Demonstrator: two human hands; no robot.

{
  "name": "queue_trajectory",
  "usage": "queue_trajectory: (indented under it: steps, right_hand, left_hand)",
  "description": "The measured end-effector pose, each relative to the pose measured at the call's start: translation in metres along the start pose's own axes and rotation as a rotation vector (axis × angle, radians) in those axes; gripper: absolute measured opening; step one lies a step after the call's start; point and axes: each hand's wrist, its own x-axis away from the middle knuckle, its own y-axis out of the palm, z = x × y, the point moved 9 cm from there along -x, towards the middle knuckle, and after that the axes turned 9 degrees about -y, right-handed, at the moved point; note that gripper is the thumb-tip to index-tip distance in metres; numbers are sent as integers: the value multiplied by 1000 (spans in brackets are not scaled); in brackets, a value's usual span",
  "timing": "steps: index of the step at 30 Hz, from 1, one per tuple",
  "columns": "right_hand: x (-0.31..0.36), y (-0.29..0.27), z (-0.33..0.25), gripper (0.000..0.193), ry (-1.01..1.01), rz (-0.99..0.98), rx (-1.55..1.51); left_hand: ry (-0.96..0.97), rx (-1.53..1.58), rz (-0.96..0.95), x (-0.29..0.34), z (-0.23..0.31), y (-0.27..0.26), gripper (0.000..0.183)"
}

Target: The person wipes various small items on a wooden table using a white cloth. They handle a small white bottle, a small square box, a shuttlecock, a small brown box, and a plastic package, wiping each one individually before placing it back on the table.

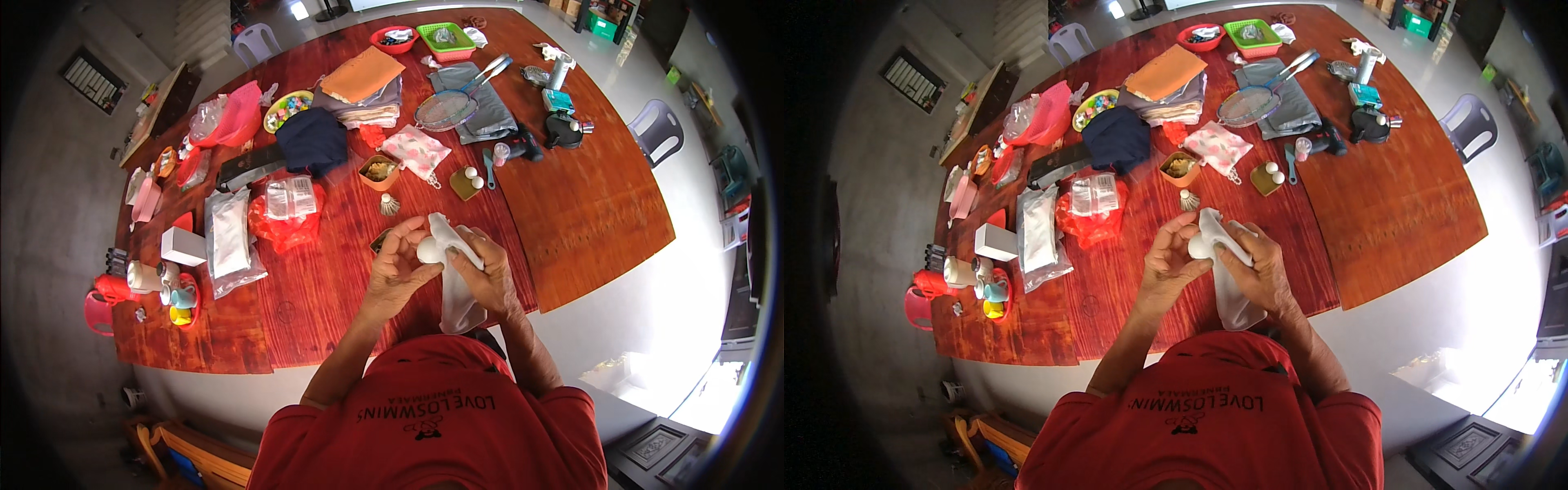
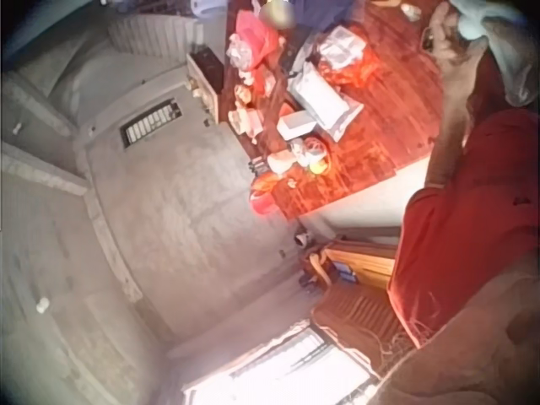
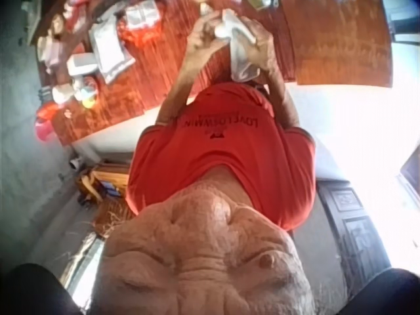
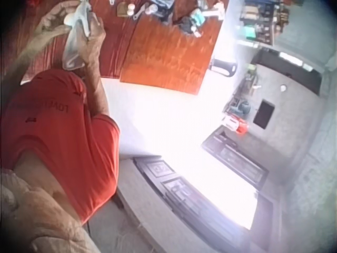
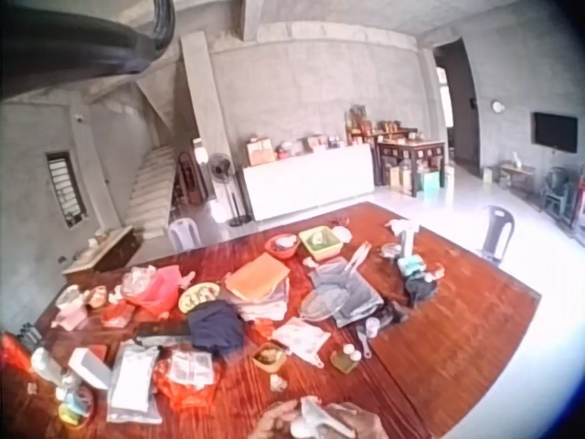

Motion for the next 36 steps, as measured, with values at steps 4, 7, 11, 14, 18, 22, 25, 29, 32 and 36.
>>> queue_trajectory:
  steps: [4, 7, 11, 14, 18, 22, 25, 29, 32, 36]
  right_hand:
    - [-5, 8, -42, 41, -357, -78, 351]
    - [-2, 27, -57, 39, -511, -206, 631]
    - [-19, 9, -26, 33, -279, -104, 248]
    - [-17, 3, -6, 29, -100, 14, 72]
    - [-7, 13, -15, 34, -203, 134, 296]
    - [14, 27, -20, 46, -381, 158, 595]
    - [21, 34, -28, 46, -541, 26, 723]
    - [33, 33, -17, 44, -474, -117, 586]
    - [35, 8, -5, 43, -302, -82, 257]
    - [17, -21, -20, 38, -178, 111, 222]
  left_hand:
    - [-9, -98, 33, 1, -1, -3, 76]
    - [-83, 16, 65, 3, -7, -8, 79]
    - [22, -201, 64, 0, 8, -1, 77]
    - [5, 53, 30, -2, 6, -4, 64]
    - [-158, 532, 152, -4, -24, -16, 33]
    - [-337, 831, 235, -4, -58, -17, 31]
    - [-438, 1026, 48, -3, -61, 0, 36]
    - [-395, 924, 54, -3, -58, -1, 40]
    - [-395, 879, 193, 4, -48, -2, 39]
    - [-376, 897, -40, 3, -49, -1, 37]
